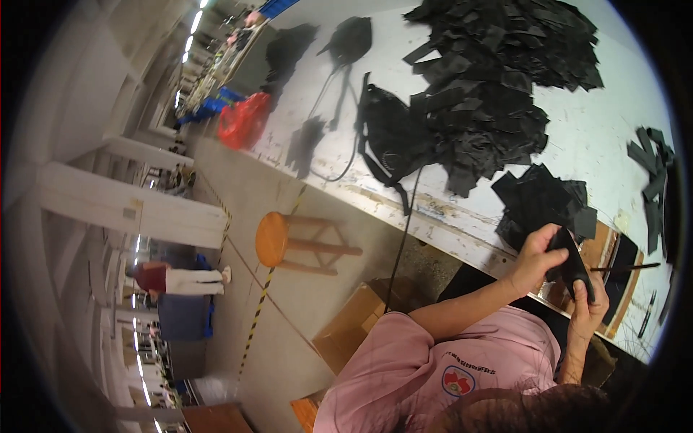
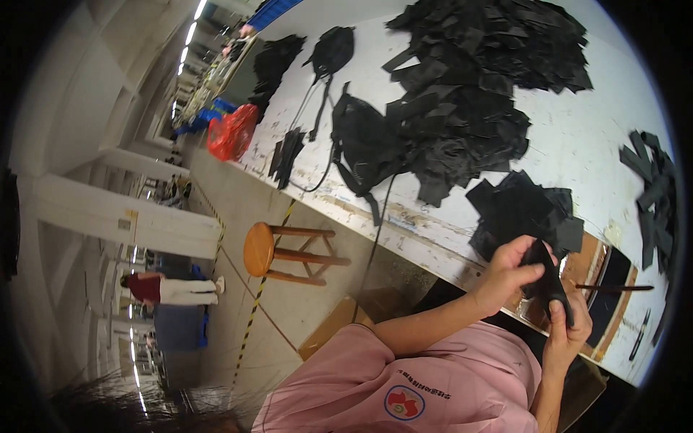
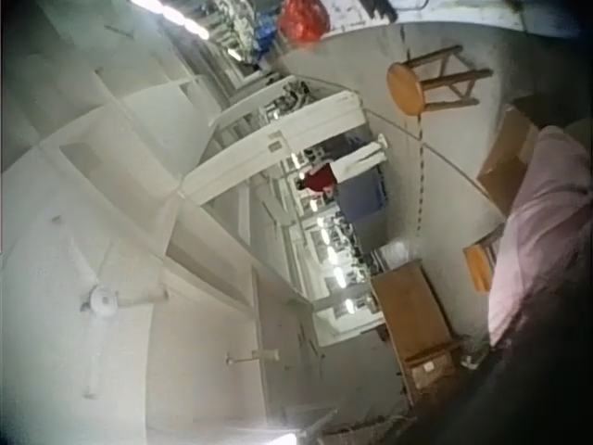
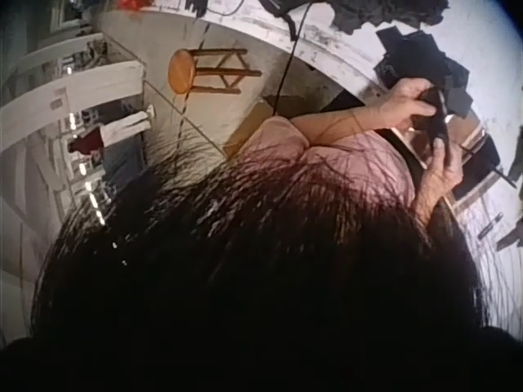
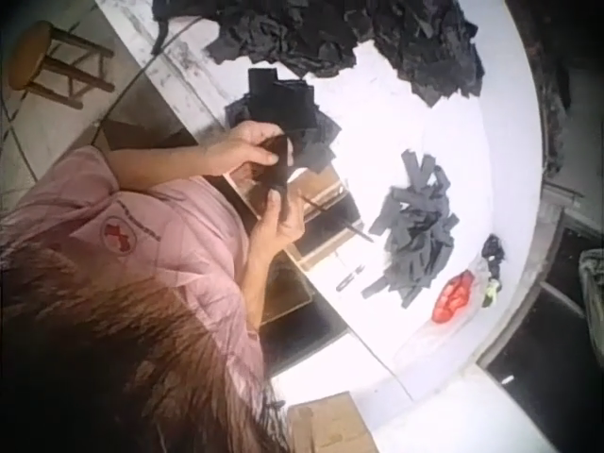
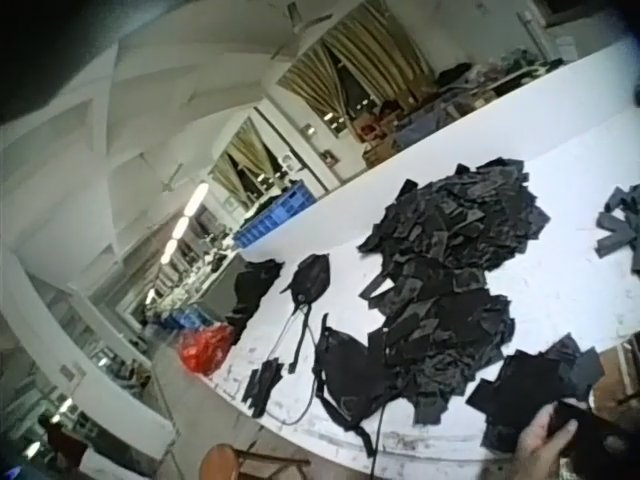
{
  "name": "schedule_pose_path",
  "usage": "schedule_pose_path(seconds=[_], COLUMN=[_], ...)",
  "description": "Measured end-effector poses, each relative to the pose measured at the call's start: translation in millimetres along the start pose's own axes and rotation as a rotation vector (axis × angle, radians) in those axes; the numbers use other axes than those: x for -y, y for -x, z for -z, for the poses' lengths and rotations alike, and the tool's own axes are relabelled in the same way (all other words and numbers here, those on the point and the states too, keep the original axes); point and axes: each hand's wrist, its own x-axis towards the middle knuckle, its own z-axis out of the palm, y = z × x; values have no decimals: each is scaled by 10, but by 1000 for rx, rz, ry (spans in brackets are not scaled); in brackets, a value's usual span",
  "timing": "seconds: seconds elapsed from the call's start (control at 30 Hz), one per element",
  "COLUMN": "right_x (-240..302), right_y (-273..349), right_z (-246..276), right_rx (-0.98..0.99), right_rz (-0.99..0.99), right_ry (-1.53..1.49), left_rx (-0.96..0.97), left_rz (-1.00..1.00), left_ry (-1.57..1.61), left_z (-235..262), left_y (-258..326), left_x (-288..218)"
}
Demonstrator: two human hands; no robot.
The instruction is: The recorder is assembling small black foam pieces on a workbench in a factory setting.
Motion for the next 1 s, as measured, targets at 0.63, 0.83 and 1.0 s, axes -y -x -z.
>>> schedule_pose_path(seconds=[0.63, 0.83, 1.0], right_x=[-244, -392, -275], right_y=[18, 98, 133], right_z=[192, 265, 277], right_rx=[276, 262, 280], right_rz=[15, -83, -243], right_ry=[167, 111, -31], left_rx=[135, 106, 122], left_rz=[-596, -536, -443], left_ry=[-954, -868, -624], left_z=[-192, -234, -251], left_y=[104, 73, 40], left_x=[-81, 3, -40])
